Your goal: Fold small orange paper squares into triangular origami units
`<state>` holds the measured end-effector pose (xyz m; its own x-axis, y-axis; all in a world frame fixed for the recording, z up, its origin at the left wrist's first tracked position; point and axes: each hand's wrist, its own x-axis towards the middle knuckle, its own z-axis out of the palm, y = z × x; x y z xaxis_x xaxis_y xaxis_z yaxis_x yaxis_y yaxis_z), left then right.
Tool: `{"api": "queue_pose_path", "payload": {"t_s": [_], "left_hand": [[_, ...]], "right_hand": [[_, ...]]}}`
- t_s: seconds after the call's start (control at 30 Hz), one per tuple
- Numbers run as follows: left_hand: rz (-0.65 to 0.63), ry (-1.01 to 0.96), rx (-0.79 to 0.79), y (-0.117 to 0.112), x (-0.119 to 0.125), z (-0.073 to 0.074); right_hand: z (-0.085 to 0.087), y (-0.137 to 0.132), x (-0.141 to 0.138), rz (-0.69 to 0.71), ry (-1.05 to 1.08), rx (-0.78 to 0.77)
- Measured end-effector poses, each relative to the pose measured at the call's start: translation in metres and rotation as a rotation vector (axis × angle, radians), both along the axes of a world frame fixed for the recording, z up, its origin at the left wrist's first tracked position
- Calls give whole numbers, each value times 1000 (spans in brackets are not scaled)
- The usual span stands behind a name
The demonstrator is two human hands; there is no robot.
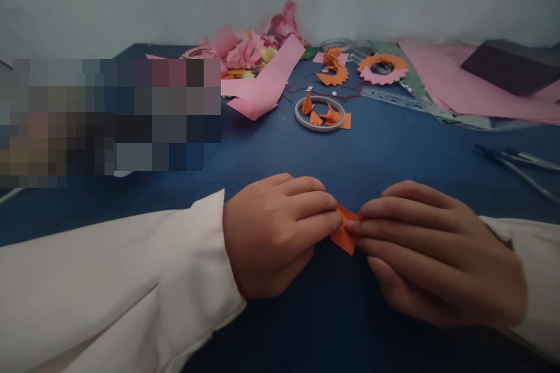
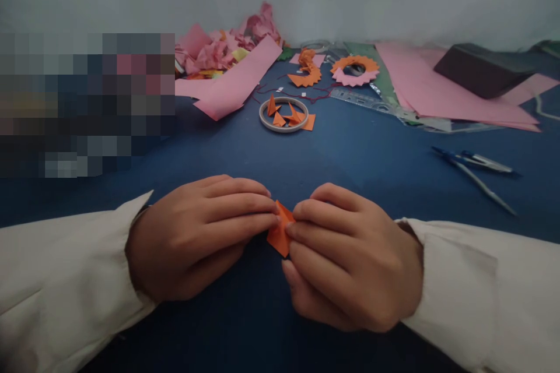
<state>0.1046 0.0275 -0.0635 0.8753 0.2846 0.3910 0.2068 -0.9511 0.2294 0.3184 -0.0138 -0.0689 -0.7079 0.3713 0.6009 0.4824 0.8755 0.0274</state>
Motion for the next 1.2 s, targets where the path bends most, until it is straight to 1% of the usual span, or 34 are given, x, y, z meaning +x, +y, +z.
{"api": "queue_pose_path", "payload": {"t_s": [0.13, 0.27, 0.43, 0.57, 0.67, 0.83, 0.9, 1.1, 1.2], "left_hand": [[19, -30, 29, -1, 1, 0], [28, -15, 25, -1, 1, 0], [-7, -77, 68, 1, 0, 0], [70, -147, 83, -1, 3, -1], [92, -185, 61, -3, 5, 0], [174, -186, 58, -4, 6, 2], [161, -189, 61, -4, 6, 2], [49, -181, 52, -2, 8, -1], [45, -161, 39, -1, 8, -3]], "right_hand": [[2, 3, 0, 36, -54, -28], [3, 5, -1, 52, -58, -15], [2, 3, -1, 46, -50, -26], [2, 2, -1, 52, -53, -25], [2, 2, -2, 54, -51, -35], [2, 2, -1, 49, -51, -29], [1, 3, -1, 56, -49, -30], [1, 2, -2, 50, -43, -25], [0, 0, -1, 45, -29, -16]]}}
